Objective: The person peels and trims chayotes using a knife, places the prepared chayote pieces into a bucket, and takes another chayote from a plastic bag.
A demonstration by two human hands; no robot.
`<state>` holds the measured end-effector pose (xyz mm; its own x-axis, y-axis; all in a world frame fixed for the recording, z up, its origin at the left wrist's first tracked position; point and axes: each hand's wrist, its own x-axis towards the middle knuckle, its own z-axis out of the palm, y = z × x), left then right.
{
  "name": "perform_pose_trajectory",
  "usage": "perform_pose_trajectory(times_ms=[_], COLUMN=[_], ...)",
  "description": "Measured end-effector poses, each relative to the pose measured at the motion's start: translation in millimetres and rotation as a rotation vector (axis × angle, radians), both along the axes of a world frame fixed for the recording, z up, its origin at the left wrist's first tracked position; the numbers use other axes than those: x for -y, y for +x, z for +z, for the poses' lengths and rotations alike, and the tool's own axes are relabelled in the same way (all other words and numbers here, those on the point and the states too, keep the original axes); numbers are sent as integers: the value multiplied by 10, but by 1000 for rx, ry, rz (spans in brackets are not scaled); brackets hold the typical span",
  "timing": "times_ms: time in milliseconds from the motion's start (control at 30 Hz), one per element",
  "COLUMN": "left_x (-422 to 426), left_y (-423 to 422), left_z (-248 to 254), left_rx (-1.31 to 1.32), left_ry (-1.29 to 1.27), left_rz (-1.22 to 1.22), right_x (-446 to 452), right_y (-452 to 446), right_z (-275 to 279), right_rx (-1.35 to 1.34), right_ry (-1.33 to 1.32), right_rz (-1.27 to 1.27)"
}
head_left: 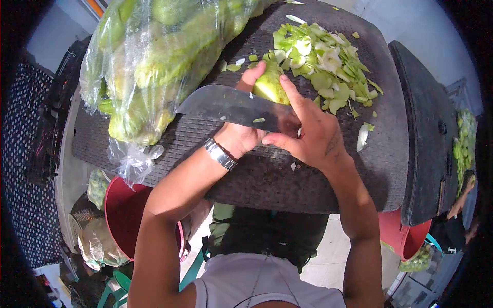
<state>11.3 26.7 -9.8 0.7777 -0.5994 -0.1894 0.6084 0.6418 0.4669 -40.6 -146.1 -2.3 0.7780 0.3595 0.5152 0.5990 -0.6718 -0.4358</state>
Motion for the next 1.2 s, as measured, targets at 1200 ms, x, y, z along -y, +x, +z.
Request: perform_pose_trajectory(times_ms=[1200], left_x=[30], left_y=[-19], left_z=[-183], left_rx=[132], left_ry=[10], left_rz=[217], right_x=[186], right_y=[69], right_z=[171], right_rx=[-211], right_ry=[164], right_rz=[142])
